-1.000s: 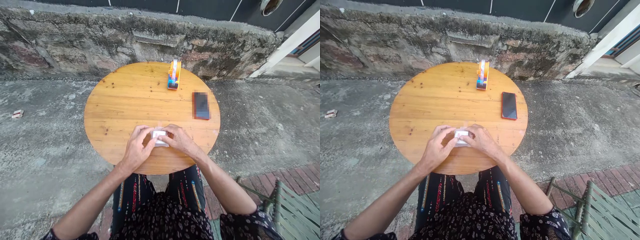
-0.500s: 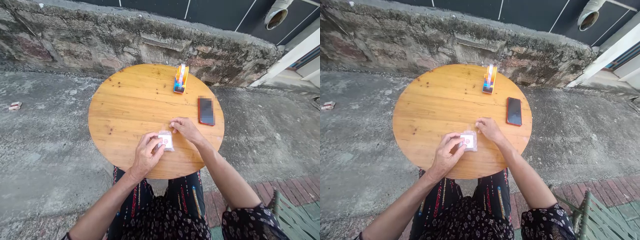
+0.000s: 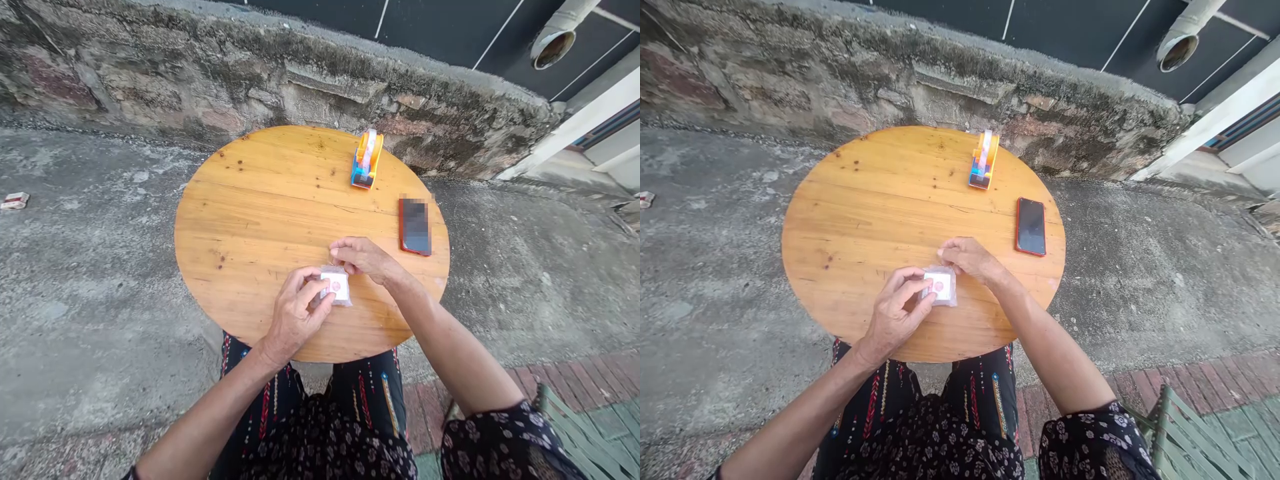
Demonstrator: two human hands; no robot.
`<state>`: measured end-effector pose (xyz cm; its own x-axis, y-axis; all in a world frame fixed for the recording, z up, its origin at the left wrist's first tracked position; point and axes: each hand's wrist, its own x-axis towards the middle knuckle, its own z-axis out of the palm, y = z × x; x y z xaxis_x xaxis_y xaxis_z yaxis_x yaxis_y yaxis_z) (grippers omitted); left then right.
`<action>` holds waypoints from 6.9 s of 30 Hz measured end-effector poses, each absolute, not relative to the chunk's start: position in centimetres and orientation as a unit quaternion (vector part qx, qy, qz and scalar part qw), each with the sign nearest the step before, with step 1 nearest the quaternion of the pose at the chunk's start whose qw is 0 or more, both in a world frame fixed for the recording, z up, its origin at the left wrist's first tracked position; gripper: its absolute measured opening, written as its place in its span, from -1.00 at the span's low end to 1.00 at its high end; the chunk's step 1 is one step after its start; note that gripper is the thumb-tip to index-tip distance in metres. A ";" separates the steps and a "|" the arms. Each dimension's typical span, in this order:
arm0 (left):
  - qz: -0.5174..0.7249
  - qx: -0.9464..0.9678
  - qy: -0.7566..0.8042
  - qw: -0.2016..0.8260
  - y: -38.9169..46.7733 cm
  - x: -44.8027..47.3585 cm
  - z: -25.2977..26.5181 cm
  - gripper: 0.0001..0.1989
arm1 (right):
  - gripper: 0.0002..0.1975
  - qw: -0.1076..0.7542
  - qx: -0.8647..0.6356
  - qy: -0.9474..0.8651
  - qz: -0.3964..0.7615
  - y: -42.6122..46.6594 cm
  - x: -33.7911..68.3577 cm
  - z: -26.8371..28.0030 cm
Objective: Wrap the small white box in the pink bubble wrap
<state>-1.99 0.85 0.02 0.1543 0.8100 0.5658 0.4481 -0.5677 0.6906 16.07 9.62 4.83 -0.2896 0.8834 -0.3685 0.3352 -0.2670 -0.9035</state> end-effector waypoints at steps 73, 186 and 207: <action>0.481 0.750 0.420 0.170 1.2 -1.8 0.2 -0.86 | -0.84 0.224 -0.407 -0.841 0.276 6.5 16.8 6.4; 0.485 0.749 0.421 0.160 1.1 -1.6 -0.2 -0.79 | -0.61 0.275 -0.415 -0.847 0.185 2.5 19.0 3.7; 0.473 0.740 0.452 0.157 0.9 -1.7 -0.3 -0.64 | 0.01 0.243 -0.485 -0.782 0.307 1.5 20.8 2.9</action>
<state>-1.69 0.91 -0.33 0.1436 0.8175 0.5577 0.5211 -0.5415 0.6597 20.80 1.52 2.92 -0.4111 0.9079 0.0821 0.6102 0.3410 -0.7151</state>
